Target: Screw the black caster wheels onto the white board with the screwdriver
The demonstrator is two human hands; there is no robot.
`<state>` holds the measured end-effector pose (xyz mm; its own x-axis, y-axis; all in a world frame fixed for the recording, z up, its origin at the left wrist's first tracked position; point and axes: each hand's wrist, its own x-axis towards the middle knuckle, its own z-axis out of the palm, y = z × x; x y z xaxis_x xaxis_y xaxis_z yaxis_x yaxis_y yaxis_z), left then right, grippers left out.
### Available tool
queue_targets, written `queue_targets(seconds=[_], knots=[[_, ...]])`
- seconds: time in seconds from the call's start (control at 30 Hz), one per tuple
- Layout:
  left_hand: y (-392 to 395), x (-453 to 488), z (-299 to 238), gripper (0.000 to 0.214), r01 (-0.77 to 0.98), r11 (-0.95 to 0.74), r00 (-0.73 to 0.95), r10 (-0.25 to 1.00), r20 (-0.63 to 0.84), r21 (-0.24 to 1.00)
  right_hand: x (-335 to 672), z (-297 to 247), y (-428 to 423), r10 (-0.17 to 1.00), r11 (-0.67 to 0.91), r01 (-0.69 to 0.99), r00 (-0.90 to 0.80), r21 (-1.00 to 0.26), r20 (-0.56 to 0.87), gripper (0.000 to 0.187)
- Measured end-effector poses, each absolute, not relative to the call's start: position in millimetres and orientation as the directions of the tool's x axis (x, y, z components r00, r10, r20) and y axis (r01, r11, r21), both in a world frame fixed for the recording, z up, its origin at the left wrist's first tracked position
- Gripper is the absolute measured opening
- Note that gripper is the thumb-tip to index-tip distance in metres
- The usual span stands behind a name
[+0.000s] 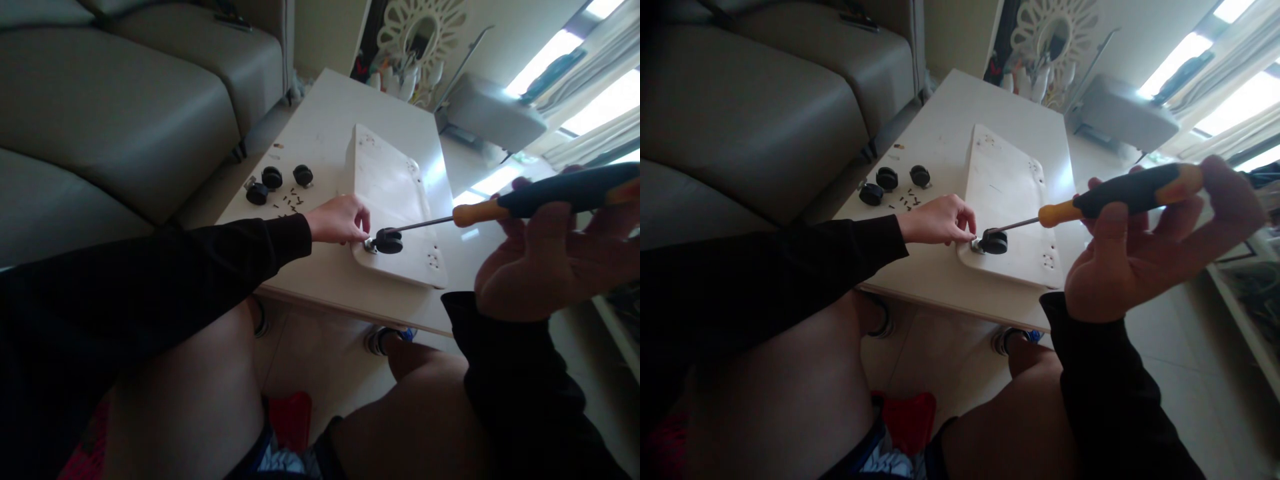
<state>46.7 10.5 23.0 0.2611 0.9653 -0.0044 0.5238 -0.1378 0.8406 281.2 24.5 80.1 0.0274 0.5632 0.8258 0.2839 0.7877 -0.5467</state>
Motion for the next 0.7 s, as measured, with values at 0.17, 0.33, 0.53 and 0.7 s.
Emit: queue_targets(seconds=[0.17, 0.33, 0.53, 0.7], knots=[[11, 50, 20, 0.017, 0.519, -0.148, 0.290, 0.957, -0.010, 0.842, 280, 79, 28, 0.356, 0.927, 0.122, 0.000, -0.353, 0.934, 0.049], [11, 52, 21, 0.014, 0.538, -0.170, 0.290, 0.957, 0.008, 0.826, 278, 82, 19, 0.487, 0.858, 0.169, 0.034, -0.486, 0.873, 0.046], [11, 52, 17, 0.013, 0.467, -0.127, 0.287, 0.958, -0.014, 0.875, 291, 82, 36, 0.395, 0.904, 0.201, -0.052, -0.378, 0.917, 0.051], [10, 52, 20, 0.015, 0.458, -0.090, 0.279, 0.959, -0.047, 0.884, 283, 81, 32, 0.354, 0.932, 0.096, -0.039, -0.349, 0.934, 0.056]])
